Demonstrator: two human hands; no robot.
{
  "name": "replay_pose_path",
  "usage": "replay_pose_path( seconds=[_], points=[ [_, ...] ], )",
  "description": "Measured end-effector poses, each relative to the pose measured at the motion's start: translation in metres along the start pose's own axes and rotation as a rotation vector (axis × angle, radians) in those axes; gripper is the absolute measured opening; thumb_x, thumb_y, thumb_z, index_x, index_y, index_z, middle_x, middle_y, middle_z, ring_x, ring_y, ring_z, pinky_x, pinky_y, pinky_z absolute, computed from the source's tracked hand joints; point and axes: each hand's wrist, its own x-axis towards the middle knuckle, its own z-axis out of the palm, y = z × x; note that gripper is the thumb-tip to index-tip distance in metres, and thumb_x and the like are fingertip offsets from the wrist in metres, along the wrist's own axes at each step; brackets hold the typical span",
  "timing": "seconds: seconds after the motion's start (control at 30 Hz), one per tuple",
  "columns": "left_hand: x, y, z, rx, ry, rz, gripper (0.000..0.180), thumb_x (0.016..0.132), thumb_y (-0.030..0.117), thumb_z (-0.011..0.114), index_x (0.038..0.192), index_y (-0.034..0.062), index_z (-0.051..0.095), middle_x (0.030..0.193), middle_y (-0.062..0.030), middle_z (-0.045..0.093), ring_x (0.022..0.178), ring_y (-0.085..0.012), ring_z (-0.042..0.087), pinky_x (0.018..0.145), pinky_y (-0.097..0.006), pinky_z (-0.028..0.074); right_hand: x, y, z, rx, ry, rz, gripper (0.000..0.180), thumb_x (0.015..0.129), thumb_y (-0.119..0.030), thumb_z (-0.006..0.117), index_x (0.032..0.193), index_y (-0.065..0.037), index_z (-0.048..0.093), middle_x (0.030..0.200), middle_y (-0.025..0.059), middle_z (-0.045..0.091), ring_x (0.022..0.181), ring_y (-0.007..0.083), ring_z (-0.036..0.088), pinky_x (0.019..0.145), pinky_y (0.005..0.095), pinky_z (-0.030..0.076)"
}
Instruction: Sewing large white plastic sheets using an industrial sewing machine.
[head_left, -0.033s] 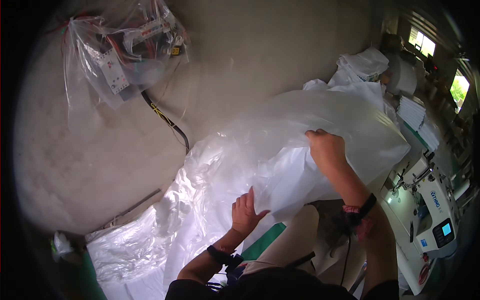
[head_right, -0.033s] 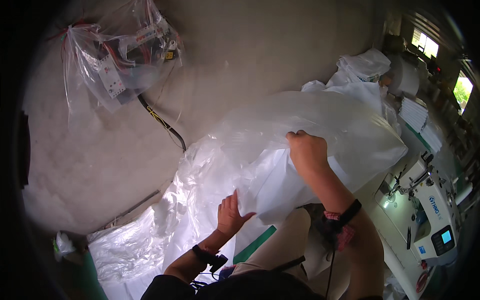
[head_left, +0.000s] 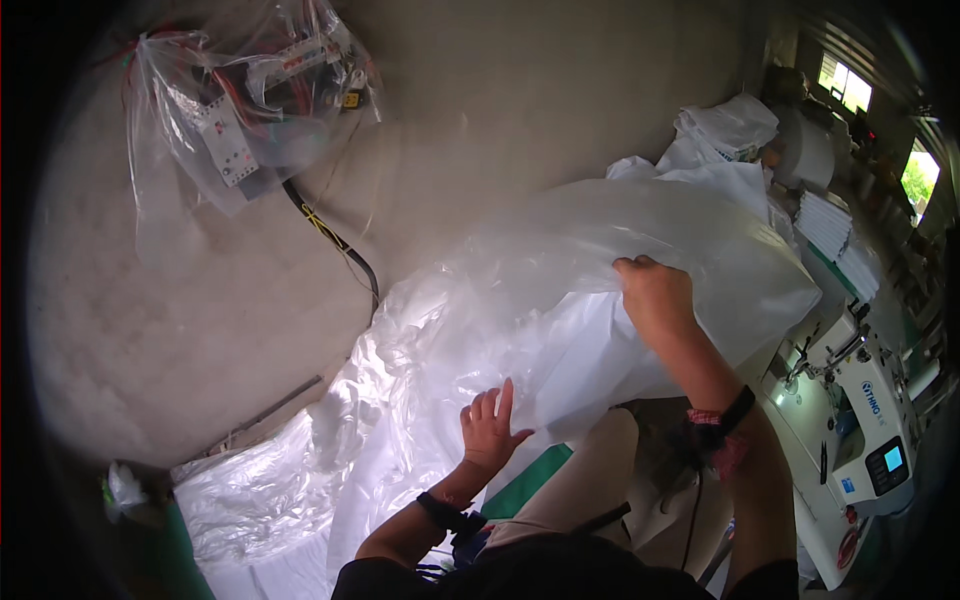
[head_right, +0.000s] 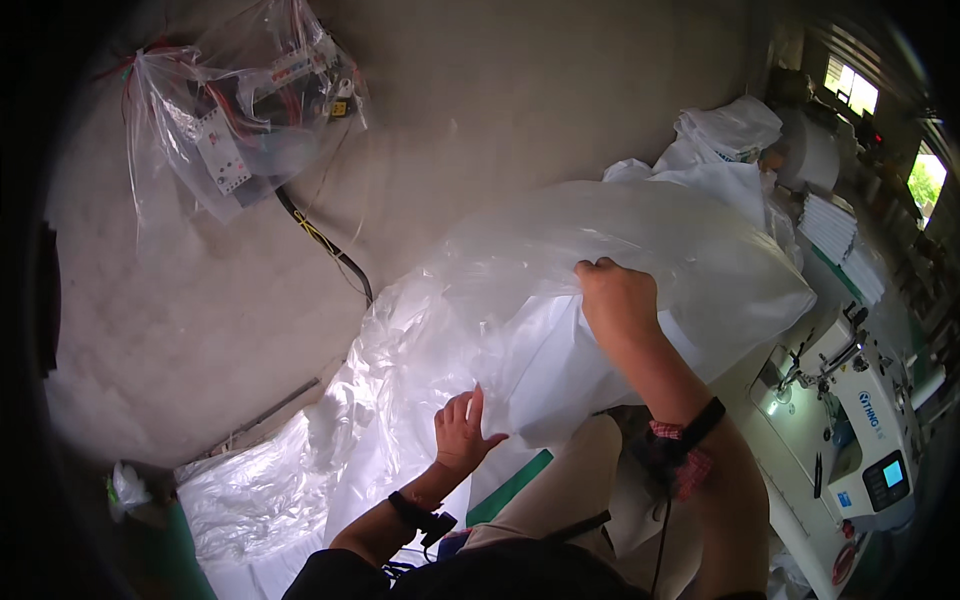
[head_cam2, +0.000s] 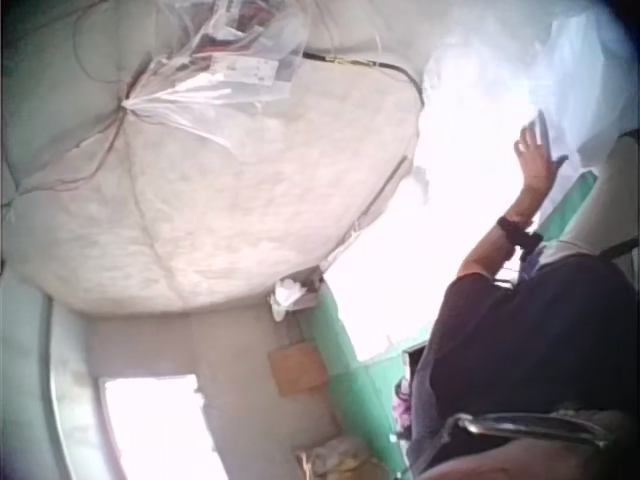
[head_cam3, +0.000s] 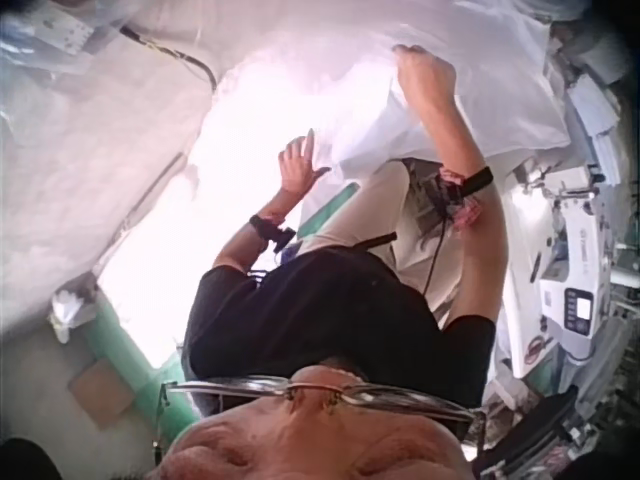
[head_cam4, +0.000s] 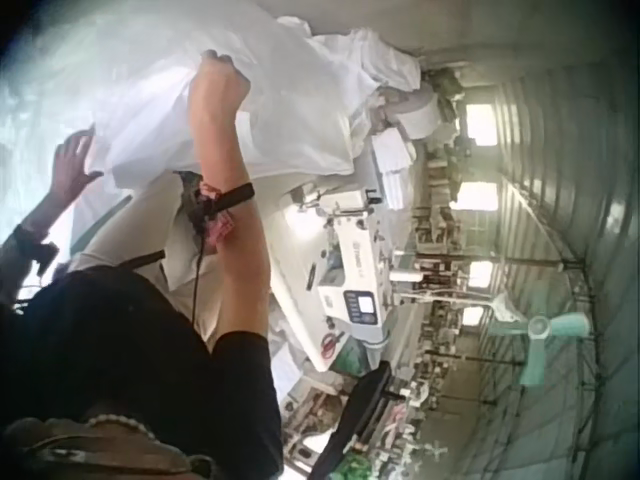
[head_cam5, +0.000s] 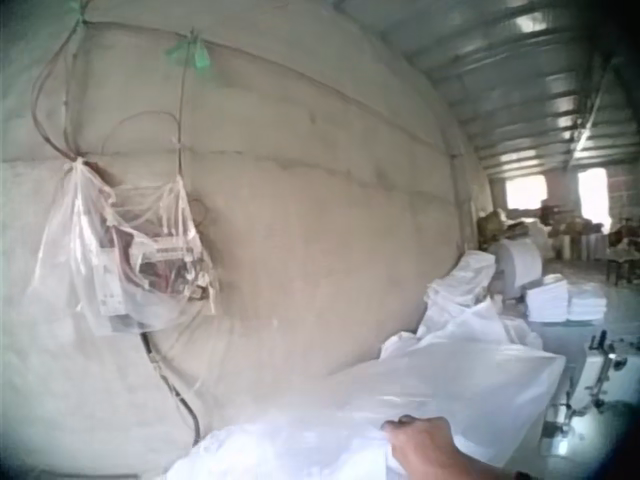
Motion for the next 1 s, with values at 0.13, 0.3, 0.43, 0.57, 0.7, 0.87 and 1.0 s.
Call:
replay_pose_path(
  seconds=[0.13,0.3,0.43,0.57,0.7,0.87,1.0],
  points=[
    [-0.070,-0.092,0.043,0.299,-0.424,-0.366,0.093,0.073,0.015,0.063,0.147,0.0209,0.006,0.142,-0.0119,0.031,0.129,-0.0341,0.031,0.100,-0.059,0.025,0.002,0.020,-0.010,-0.101,0.043,0.018,0.009,0.071,-0.005,0.056,0.077,-0.009,0.061,0.071,0.0080,0.060,0.061,0.0275,0.062,0.055,0.0366,0.050],
    [-0.083,-0.215,-0.012,0.464,-0.326,-0.749,0.055,0.078,0.020,0.056,0.131,0.0116,0.042,0.131,-0.0183,0.044,0.123,-0.0336,0.037,0.102,-0.050,0.026,0.002,0.041,-0.021,-0.062,0.005,0.142,0.013,0.068,-0.002,0.055,0.079,-0.007,0.060,0.076,0.0103,0.061,0.071,0.0306,0.062,0.064,0.0406,0.049],
    [-0.017,-0.168,-0.076,0.287,-0.527,-0.461,0.027,0.079,0.026,0.059,0.097,0.0070,0.063,0.096,-0.0163,0.063,0.082,-0.0345,0.063,0.074,-0.045,0.050,0.003,0.033,-0.020,0.008,0.029,0.091,0.013,0.067,-0.001,0.055,0.078,-0.007,0.060,0.075,0.0109,0.060,0.070,0.0312,0.061,0.063,0.0407,0.049],
    [0.012,-0.042,-0.084,-0.586,-0.953,-0.446,0.037,0.085,0.037,0.057,0.085,0.0012,0.064,0.068,-0.0132,0.063,0.062,-0.0205,0.064,0.059,-0.034,0.053,0.008,0.023,-0.022,0.017,0.033,0.064,0.013,0.067,0.000,0.055,0.077,-0.007,0.059,0.074,0.0113,0.060,0.069,0.0315,0.061,0.063,0.0404,0.049],
    [-0.024,0.009,-0.006,-0.861,-1.092,-0.201,0.036,0.084,0.034,0.058,0.082,-0.0018,0.061,0.073,-0.0139,0.062,0.063,-0.0190,0.064,0.059,-0.033,0.053,0.008,0.020,-0.028,-0.025,0.010,0.058,0.013,0.067,-0.001,0.055,0.078,-0.007,0.059,0.074,0.0110,0.060,0.069,0.0310,0.061,0.063,0.0395,0.050],
    [-0.043,-0.154,0.072,0.000,-0.634,-0.429,0.061,0.083,0.048,0.051,0.128,0.0066,0.046,0.128,-0.0178,0.050,0.121,-0.0333,0.046,0.099,-0.041,0.038,-0.002,0.039,-0.043,-0.059,-0.023,0.125,0.018,0.069,-0.001,0.054,0.083,-0.008,0.061,0.078,0.0104,0.061,0.071,0.0304,0.062,0.063,0.0394,0.050],
    [0.013,-0.283,-0.012,-0.135,-0.147,-0.538,0.095,0.073,0.046,0.070,0.139,-0.0038,0.023,0.138,-0.0238,0.037,0.126,-0.0357,0.039,0.105,-0.038,0.032,-0.006,0.053,-0.055,-0.045,0.033,0.183,0.024,0.070,0.000,0.053,0.090,-0.010,0.063,0.081,0.0093,0.062,0.075,0.0295,0.062,0.066,0.0390,0.050]
  ],
)
